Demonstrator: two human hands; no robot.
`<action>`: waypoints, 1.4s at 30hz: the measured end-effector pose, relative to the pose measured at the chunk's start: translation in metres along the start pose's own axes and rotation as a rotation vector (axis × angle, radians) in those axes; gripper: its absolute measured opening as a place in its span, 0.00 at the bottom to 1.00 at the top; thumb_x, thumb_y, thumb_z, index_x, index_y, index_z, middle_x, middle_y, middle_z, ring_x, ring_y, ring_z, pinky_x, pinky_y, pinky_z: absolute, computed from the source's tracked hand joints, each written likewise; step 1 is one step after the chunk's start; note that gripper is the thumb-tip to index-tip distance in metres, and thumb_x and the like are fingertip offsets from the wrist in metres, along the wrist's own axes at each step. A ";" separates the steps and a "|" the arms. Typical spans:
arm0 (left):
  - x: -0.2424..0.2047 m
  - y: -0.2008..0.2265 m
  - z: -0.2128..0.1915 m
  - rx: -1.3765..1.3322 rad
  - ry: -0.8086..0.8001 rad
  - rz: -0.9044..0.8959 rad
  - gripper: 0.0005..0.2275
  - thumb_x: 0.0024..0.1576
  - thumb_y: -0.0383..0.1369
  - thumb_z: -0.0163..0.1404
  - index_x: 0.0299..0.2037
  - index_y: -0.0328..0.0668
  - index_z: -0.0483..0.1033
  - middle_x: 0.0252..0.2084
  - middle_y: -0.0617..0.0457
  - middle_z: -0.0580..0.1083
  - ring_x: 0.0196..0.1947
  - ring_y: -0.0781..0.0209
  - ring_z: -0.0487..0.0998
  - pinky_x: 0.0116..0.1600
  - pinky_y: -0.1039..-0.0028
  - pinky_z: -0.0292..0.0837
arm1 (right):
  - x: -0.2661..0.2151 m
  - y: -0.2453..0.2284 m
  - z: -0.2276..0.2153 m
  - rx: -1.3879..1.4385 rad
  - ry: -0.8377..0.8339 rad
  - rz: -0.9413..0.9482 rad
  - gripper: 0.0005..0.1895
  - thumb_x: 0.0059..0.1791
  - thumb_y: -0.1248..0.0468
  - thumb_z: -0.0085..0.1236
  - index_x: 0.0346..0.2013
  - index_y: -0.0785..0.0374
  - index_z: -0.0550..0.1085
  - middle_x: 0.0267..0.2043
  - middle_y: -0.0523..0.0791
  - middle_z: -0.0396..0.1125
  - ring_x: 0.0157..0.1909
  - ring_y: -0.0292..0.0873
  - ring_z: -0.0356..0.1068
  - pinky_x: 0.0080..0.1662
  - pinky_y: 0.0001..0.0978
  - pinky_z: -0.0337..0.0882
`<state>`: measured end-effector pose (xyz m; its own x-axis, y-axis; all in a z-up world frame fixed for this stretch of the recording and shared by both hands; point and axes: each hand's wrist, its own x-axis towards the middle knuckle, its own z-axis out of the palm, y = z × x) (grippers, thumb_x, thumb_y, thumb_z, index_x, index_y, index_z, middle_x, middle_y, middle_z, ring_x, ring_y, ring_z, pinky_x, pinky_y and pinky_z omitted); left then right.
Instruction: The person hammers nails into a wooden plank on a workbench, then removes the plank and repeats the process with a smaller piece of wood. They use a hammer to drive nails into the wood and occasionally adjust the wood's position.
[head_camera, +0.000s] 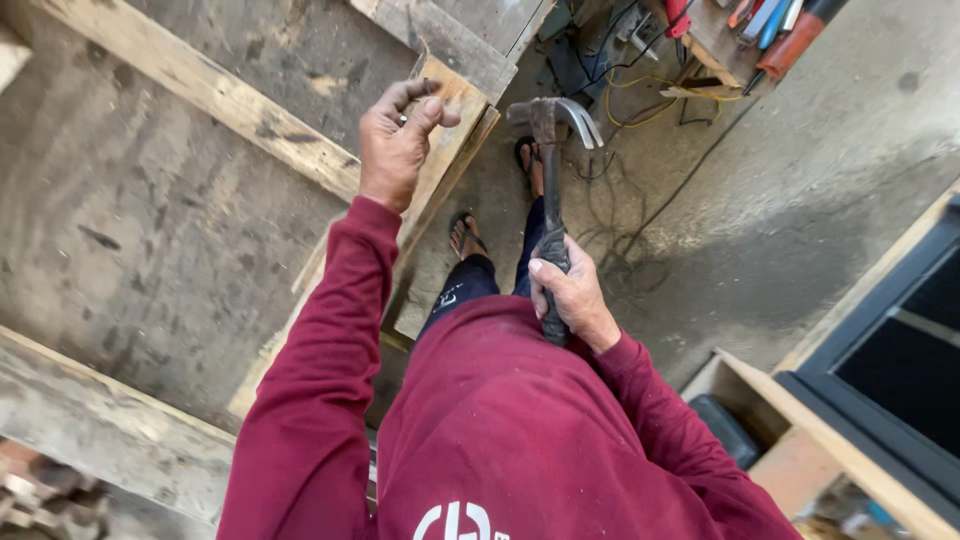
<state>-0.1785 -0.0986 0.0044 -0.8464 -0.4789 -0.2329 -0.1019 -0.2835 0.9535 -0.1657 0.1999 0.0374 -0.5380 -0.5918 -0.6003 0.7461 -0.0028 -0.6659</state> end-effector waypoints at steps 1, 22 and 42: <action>0.009 -0.004 0.001 0.206 -0.006 0.107 0.06 0.64 0.34 0.53 0.47 0.44 0.78 0.36 0.52 0.82 0.37 0.72 0.83 0.48 0.81 0.79 | 0.002 0.001 0.004 0.046 0.005 0.011 0.10 0.51 0.66 0.56 0.42 0.64 0.66 0.24 0.44 0.63 0.16 0.37 0.62 0.21 0.30 0.66; 0.043 -0.022 0.019 1.384 -0.162 0.594 0.05 0.69 0.39 0.51 0.46 0.52 0.76 0.31 0.58 0.75 0.28 0.61 0.76 0.30 0.68 0.72 | -0.017 0.005 0.048 0.773 -0.235 0.232 0.08 0.56 0.62 0.50 0.45 0.62 0.64 0.26 0.42 0.59 0.18 0.35 0.59 0.20 0.31 0.64; -0.005 -0.016 0.020 0.575 0.239 0.380 0.07 0.60 0.29 0.61 0.46 0.41 0.83 0.40 0.47 0.82 0.38 0.58 0.84 0.44 0.71 0.77 | -0.011 -0.037 -0.001 -0.470 0.135 -0.025 0.10 0.54 0.62 0.57 0.40 0.63 0.66 0.20 0.38 0.60 0.18 0.30 0.59 0.22 0.24 0.62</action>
<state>-0.1829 -0.0753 -0.0060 -0.7471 -0.6448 0.1615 -0.1379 0.3880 0.9113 -0.1881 0.2071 0.0684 -0.6226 -0.4862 -0.6132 0.4914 0.3669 -0.7899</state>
